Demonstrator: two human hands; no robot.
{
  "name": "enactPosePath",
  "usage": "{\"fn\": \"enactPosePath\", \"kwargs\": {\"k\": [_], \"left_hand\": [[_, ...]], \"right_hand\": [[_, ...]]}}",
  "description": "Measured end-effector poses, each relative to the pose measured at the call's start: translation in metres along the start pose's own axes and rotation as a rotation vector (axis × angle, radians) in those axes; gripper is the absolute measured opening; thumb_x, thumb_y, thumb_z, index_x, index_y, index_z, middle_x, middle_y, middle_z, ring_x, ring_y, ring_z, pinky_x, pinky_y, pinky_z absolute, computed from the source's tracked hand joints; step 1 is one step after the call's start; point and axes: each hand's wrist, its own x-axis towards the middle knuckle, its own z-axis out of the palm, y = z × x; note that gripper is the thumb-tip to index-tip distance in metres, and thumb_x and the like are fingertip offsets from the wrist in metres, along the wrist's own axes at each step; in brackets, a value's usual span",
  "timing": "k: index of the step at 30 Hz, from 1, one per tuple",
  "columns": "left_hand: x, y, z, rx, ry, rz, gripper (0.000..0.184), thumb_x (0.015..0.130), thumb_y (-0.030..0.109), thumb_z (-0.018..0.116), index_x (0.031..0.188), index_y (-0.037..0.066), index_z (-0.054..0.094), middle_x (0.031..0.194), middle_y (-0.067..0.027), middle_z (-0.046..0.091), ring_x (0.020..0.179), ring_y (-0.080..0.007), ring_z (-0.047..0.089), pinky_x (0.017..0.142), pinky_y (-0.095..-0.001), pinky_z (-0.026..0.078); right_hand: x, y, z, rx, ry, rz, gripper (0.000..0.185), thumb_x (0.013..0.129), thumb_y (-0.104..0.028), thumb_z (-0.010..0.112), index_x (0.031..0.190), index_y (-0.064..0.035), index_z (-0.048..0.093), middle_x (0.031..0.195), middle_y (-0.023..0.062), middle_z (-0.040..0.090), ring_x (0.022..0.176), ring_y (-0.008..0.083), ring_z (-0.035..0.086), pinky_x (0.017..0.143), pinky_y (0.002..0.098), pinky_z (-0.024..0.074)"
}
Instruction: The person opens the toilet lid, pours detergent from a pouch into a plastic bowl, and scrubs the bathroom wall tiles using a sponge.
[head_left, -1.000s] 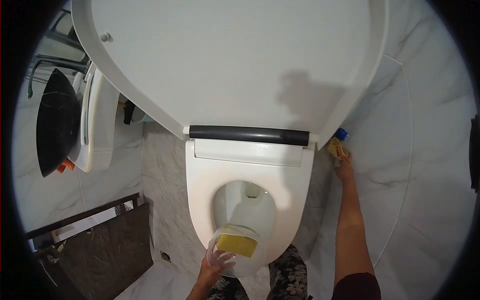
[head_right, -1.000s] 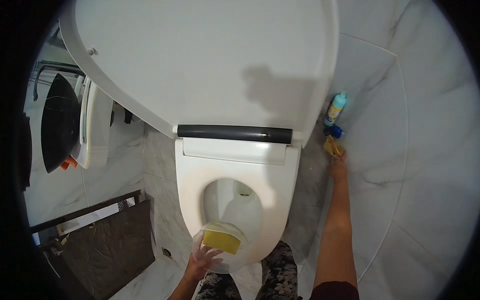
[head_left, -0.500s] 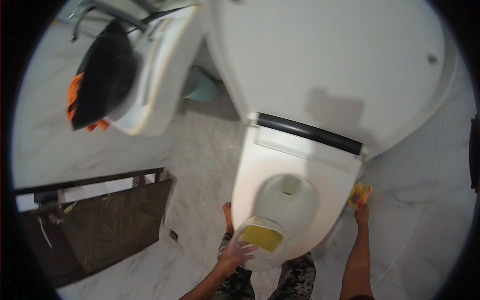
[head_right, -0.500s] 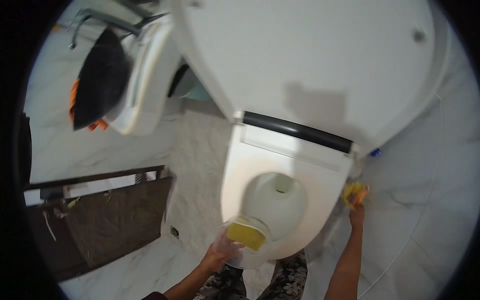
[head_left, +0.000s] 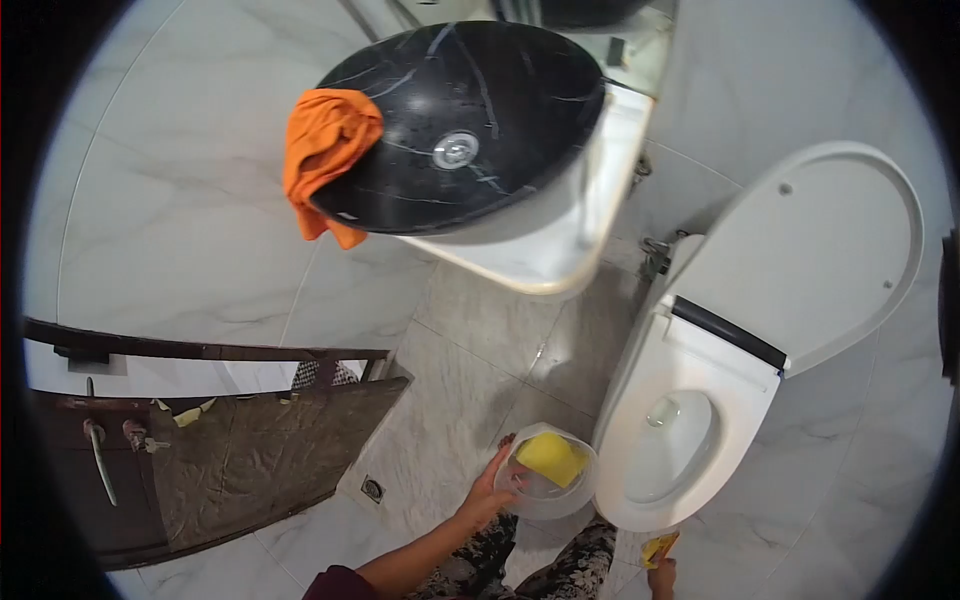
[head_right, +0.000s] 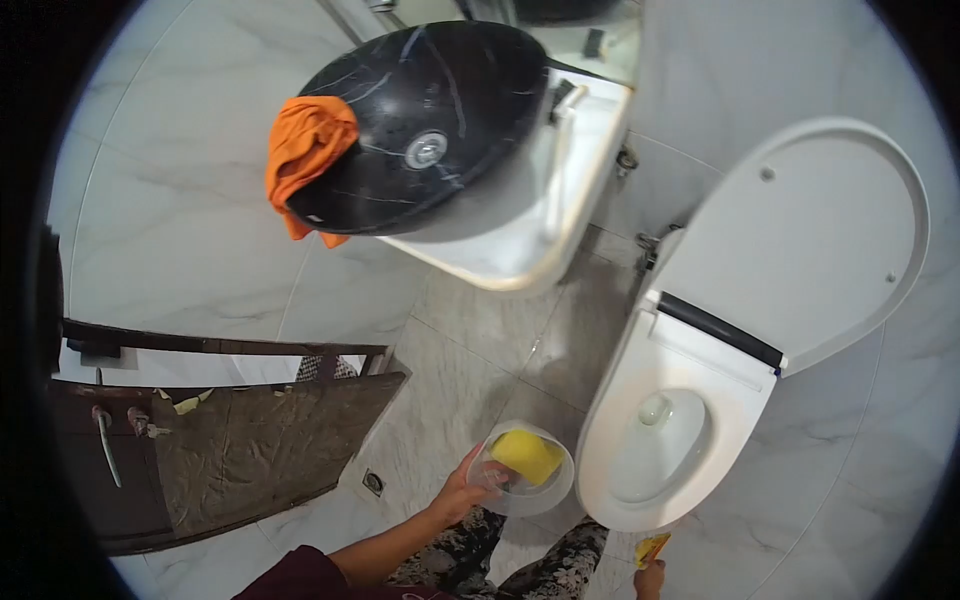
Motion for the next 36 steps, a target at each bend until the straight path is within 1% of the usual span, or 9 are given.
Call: {"fn": "enactPosePath", "kwargs": {"k": [6, 9, 12, 16, 18, 23, 31, 34, 36], "left_hand": [[-0.004, 0.013, -0.093, -0.139, 0.117, 0.090, 0.087, 0.071, -0.014, 0.048, 0.143, 0.019, 0.012, 0.126, -0.0142, 0.042, 0.108, -0.0258, 0.052, 0.080, -0.0321, 0.048], [-0.012, 0.010, -0.123, -0.204, 0.142, 0.164, 0.084, 0.072, -0.014, 0.047, 0.142, 0.018, 0.014, 0.123, -0.0135, 0.043, 0.109, -0.0250, 0.052, 0.078, -0.0326, 0.048], [-0.019, 0.007, -0.139, -0.266, 0.211, 0.166, 0.078, 0.072, -0.013, 0.045, 0.140, 0.017, 0.019, 0.120, -0.0132, 0.043, 0.107, -0.0264, 0.053, 0.078, -0.0350, 0.049], [-0.014, -0.018, -0.177, -0.395, 0.191, 0.190, 0.076, 0.072, -0.013, 0.043, 0.138, 0.017, 0.019, 0.119, -0.0142, 0.043, 0.104, -0.0296, 0.054, 0.081, -0.0414, 0.049], [-0.010, -0.027, -0.191, -0.428, 0.194, 0.171, 0.082, 0.073, -0.014, 0.042, 0.141, 0.020, 0.011, 0.120, -0.0152, 0.044, 0.107, -0.0340, 0.052, 0.086, -0.0480, 0.048], [0.022, -0.028, -0.209, -0.417, 0.289, 0.147, 0.065, 0.071, -0.013, 0.041, 0.131, 0.009, 0.029, 0.116, -0.0135, 0.047, 0.099, -0.0275, 0.056, 0.083, -0.0400, 0.051], [0.129, -0.052, -0.263, -0.487, 0.305, 0.102, 0.064, 0.064, -0.017, 0.037, 0.124, 0.006, 0.037, 0.107, -0.0126, 0.053, 0.097, -0.0280, 0.056, 0.084, -0.0413, 0.051], [0.165, -0.066, -0.280, -0.494, 0.314, 0.122, 0.065, 0.065, -0.016, 0.037, 0.125, 0.008, 0.036, 0.104, -0.0141, 0.053, 0.095, -0.0286, 0.056, 0.082, -0.0414, 0.052], [0.190, -0.071, -0.289, -0.482, 0.341, 0.103, 0.064, 0.066, -0.014, 0.039, 0.126, 0.009, 0.036, 0.104, -0.0150, 0.051, 0.092, -0.0281, 0.056, 0.077, -0.0409, 0.054]], "right_hand": [[-0.020, -0.118, 0.030, 0.067, -0.153, -0.130, 0.036, 0.074, -0.017, 0.054, 0.108, -0.0070, 0.054, 0.108, 0.0243, 0.052, 0.097, 0.0384, 0.053, 0.084, 0.0443, 0.0446], [0.021, -0.143, 0.088, -0.028, -0.151, -0.346, 0.041, 0.072, -0.018, 0.058, 0.111, -0.0066, 0.054, 0.112, 0.0222, 0.051, 0.100, 0.0374, 0.053, 0.087, 0.0418, 0.0434], [0.024, -0.209, 0.092, 0.140, 0.000, -0.391, 0.041, 0.069, -0.015, 0.061, 0.109, -0.0054, 0.055, 0.113, 0.0210, 0.050, 0.100, 0.0380, 0.052, 0.088, 0.0400, 0.0433], [0.041, -0.284, 0.079, 0.444, -0.052, -0.379, 0.048, 0.068, -0.009, 0.063, 0.114, -0.0051, 0.052, 0.116, 0.0214, 0.048, 0.104, 0.0374, 0.051, 0.088, 0.0402, 0.0427], [0.048, -0.315, 0.061, 0.269, 0.069, -0.568, 0.051, 0.068, -0.008, 0.061, 0.118, -0.0054, 0.050, 0.117, 0.0205, 0.047, 0.104, 0.0376, 0.050, 0.088, 0.0408, 0.0420], [0.065, -0.385, 0.031, 0.120, 0.136, -0.623, 0.051, 0.072, -0.006, 0.055, 0.122, -0.0047, 0.046, 0.124, 0.0177, 0.043, 0.106, 0.0357, 0.049, 0.089, 0.0406, 0.0417], [0.119, -0.411, 0.063, 0.156, 0.249, -0.597, 0.047, 0.070, -0.005, 0.062, 0.115, -0.0083, 0.051, 0.123, 0.0157, 0.042, 0.107, 0.0342, 0.049, 0.092, 0.0377, 0.0407], [0.085, -0.369, 0.083, 0.138, 0.182, -0.643, 0.039, 0.069, -0.004, 0.064, 0.107, -0.0068, 0.055, 0.121, 0.0182, 0.042, 0.104, 0.0348, 0.050, 0.090, 0.0379, 0.0413], [0.034, -0.338, 0.080, 0.209, 0.012, -0.541, 0.038, 0.069, -0.009, 0.065, 0.105, -0.0081, 0.053, 0.114, 0.0195, 0.044, 0.106, 0.0379, 0.046, 0.081, 0.0422, 0.0446]]}}
